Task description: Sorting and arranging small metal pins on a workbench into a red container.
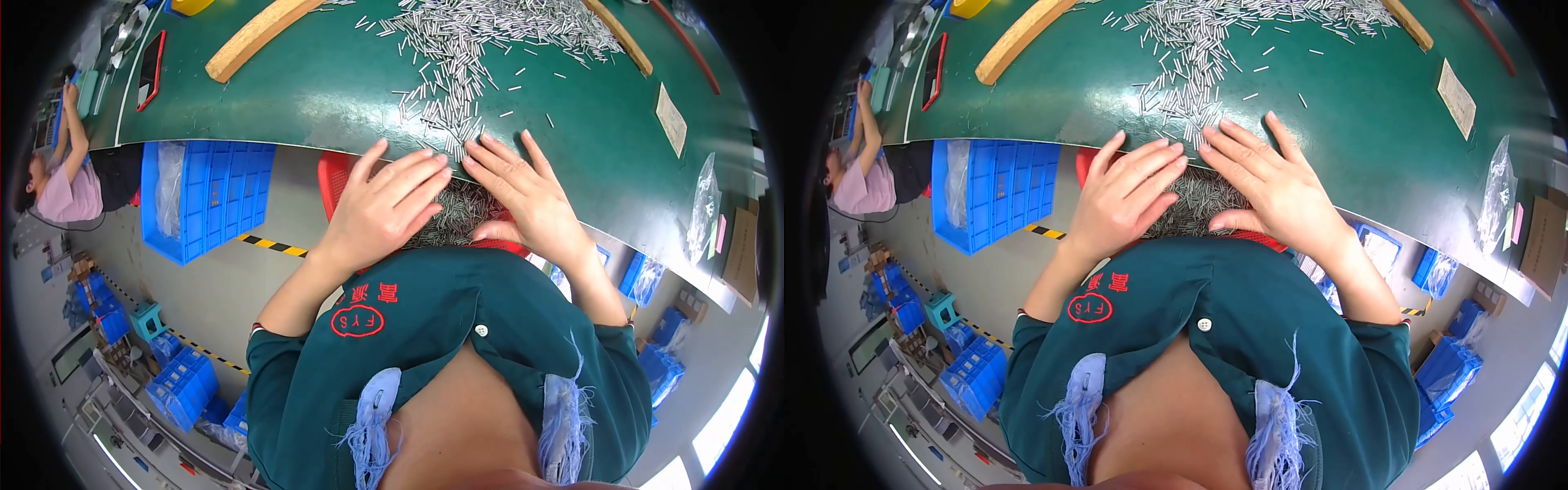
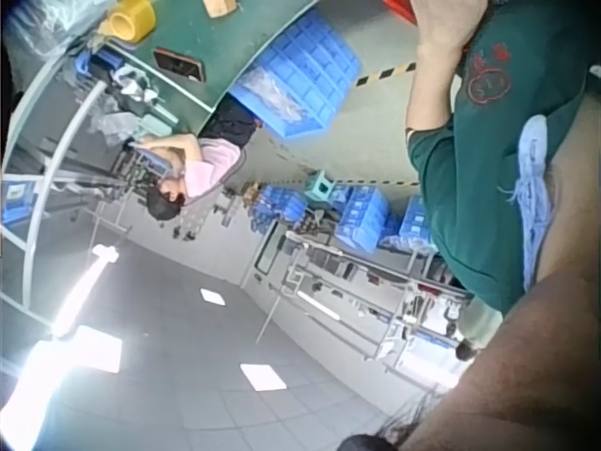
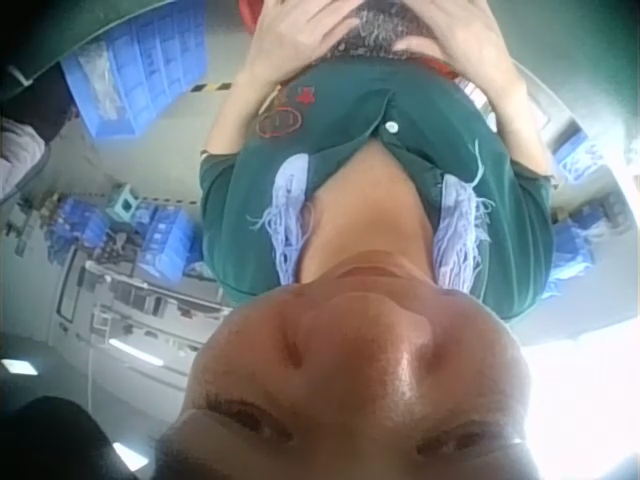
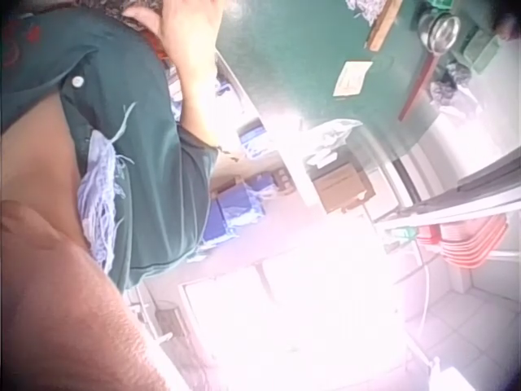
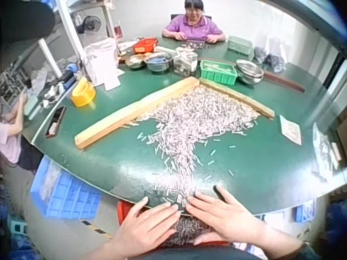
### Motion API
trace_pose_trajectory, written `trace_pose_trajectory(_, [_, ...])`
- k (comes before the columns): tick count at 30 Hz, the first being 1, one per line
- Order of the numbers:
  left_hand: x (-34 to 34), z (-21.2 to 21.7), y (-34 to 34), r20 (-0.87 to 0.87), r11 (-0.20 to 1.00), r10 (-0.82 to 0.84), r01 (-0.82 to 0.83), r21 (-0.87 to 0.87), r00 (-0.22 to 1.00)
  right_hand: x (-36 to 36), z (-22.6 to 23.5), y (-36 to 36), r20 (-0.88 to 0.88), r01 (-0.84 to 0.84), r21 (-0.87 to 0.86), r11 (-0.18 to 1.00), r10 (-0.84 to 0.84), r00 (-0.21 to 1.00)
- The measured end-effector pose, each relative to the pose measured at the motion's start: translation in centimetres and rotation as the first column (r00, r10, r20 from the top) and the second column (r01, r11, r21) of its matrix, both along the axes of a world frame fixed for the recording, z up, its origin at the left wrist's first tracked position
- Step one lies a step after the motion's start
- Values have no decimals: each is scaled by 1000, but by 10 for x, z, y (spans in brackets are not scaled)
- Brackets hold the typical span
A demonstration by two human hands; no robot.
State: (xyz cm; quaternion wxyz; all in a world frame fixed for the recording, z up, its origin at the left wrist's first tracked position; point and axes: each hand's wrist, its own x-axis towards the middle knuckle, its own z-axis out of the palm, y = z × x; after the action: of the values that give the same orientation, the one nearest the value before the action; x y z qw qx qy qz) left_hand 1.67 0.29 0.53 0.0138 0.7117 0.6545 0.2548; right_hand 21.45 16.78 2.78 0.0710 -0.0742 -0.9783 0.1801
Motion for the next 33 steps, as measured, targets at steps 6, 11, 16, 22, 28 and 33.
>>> trace_pose_trajectory(6, [-2, 6, 24, -14, 996, 74, -73, 47, 997, -11, -2, 3, -54, 19, -23, 1000, -20, 998])
trace_pose_trajectory(11, [-3, 3, 17, -16, 999, 4, -5, -53, 1000, -8, -1, 1, -9, 6, -18, 1000, -7, 1000])
trace_pose_trajectory(16, [-4, 8, 26, -23, 999, 44, -44, 2, 999, -18, -5, 3, -71, 33, 4, 999, -33, 997])
trace_pose_trajectory(22, [-6, 7, 20, 7, 998, -26, 27, -59, 1000, -15, -3, 2, -49, 21, -16, 1000, -22, 999])
trace_pose_trajectory(28, [-26, 12, 23, -83, 992, 120, -123, -33, 989, -14, -6, 6, -38, 41, 12, 999, -40, 998])
trace_pose_trajectory(33, [-20, 13, 16, 36, 994, -8, 12, -106, 999, -11, -2, 3, -6, -21, -49, 999, 21, 1000])
